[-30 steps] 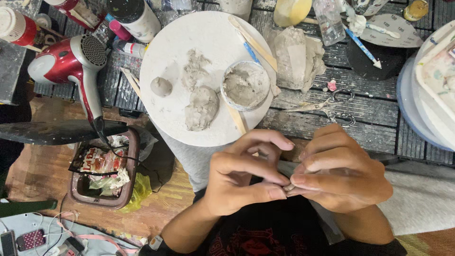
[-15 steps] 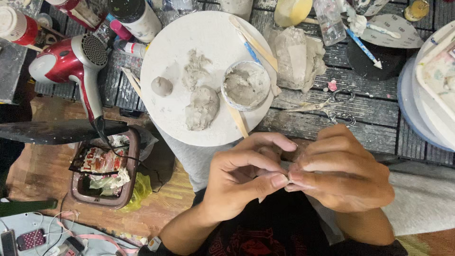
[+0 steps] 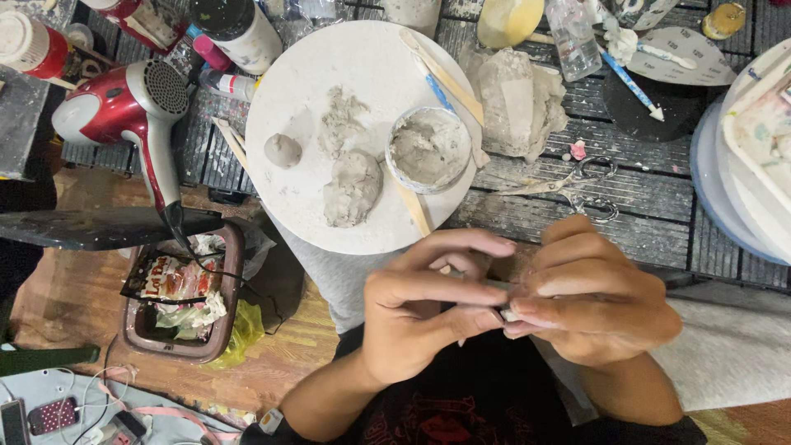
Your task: The person shapes a small ball of clay using a wooden sculpting tool. They repeatedly carve and smooth the surface of the clay, rotating it to work on different sides. The person also pinches and rolls small pieces of clay by hand to refine the shape.
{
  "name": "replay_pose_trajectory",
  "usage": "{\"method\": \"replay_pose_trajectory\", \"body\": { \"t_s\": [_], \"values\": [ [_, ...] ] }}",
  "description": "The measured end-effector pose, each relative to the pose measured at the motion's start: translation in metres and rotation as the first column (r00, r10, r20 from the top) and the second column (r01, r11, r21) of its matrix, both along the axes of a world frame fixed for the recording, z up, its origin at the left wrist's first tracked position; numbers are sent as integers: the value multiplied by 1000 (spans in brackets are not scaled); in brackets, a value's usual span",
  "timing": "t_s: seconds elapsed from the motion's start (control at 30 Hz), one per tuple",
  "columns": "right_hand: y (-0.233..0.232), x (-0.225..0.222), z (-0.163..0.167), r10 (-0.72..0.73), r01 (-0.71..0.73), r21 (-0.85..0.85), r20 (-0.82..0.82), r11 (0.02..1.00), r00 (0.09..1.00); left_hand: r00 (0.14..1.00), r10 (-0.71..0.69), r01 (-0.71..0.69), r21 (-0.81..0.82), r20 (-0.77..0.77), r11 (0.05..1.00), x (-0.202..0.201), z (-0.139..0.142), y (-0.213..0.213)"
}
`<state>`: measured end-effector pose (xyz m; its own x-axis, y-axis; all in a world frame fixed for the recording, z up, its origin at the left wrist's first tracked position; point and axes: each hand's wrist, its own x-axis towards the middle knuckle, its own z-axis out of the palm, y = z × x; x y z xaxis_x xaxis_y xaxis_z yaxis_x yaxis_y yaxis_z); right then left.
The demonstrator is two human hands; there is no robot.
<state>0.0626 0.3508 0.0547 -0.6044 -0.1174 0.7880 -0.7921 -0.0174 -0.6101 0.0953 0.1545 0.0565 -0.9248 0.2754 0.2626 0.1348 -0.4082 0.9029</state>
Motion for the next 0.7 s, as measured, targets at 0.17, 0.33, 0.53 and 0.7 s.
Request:
{"method": "replay_pose_trajectory", "body": {
  "t_s": [0.17,0.33,0.53,0.7],
  "values": [
    [-5,5,1,70,-63,-77,82,995,994,995,24,-25,-7,-93,1000,-2,-12,5],
    [-13,7,-7,95,-78,-197,76,977,993,990,48,-45,31,-129,999,-3,-20,10],
    [-8,9,-10,92,-79,-136,93,988,991,993,56,-44,110,-104,993,-2,-26,18],
    [-8,9,-8,115,-100,-146,94,984,989,995,41,-25,170,-90,985,-2,-27,18]
  ]
}}
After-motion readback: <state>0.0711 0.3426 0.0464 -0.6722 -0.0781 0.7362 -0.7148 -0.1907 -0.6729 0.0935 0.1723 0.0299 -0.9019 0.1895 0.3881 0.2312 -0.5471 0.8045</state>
